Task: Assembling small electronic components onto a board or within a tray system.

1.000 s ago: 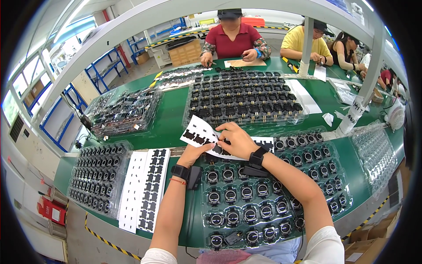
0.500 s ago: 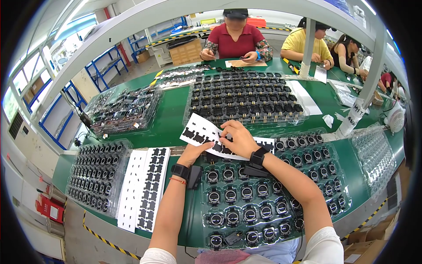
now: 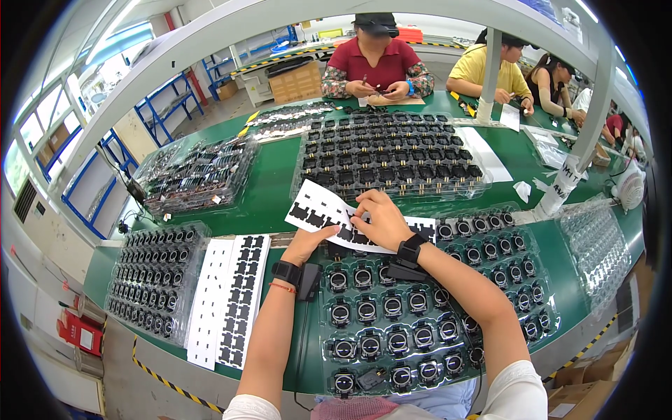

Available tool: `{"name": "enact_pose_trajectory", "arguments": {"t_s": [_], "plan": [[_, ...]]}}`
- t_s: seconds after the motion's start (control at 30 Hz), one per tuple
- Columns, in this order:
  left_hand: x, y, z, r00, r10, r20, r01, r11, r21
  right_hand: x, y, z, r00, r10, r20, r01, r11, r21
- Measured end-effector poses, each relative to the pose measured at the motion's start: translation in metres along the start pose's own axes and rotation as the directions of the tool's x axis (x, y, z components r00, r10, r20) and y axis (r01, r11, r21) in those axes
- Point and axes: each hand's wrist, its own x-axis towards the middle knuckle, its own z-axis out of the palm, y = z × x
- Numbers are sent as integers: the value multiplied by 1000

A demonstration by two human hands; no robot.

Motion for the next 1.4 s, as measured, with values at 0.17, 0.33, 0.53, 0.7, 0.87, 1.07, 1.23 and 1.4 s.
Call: {"name": "enact_pose_trajectory", "arguments": {"t_s": [0.17, 0.33, 0.53, 0.7, 0.87, 1.07, 1.23, 1.4], "plan": [[-1, 0, -3, 1000, -10, 13, 10, 1000, -12, 0, 2, 3, 999, 41, -8, -41, 999, -3], [0, 0, -3, 1000, -4, 12, 4, 1000, -3, 1, 4, 3, 999, 48, 0, -48, 999, 8], [-1, -2, -3, 1000, -1, 8, 1, 1000, 15, 0, 5, 3, 997, 70, -6, -70, 998, -2], [-2, -1, -3, 1000, -8, 13, 8, 1000, -2, -1, 4, 4, 997, 71, -1, -71, 997, 5], [0, -1, -3, 1000, -7, 17, 7, 1000, -22, -1, 6, 3, 999, 49, -15, -49, 999, 4], [2, -4, -6, 1000, -22, 1, 22, 997, -70, 2, 4, 4, 1000, -29, 9, 28, 995, 92], [1, -4, -6, 1000, -30, -3, 29, 998, -59, 2, 3, 3, 996, -77, 38, 71, 989, 129], [1, -5, -6, 1000, -21, -5, 21, 998, -65, 2, 6, 5, 993, -99, 63, 89, 985, 146]]}}
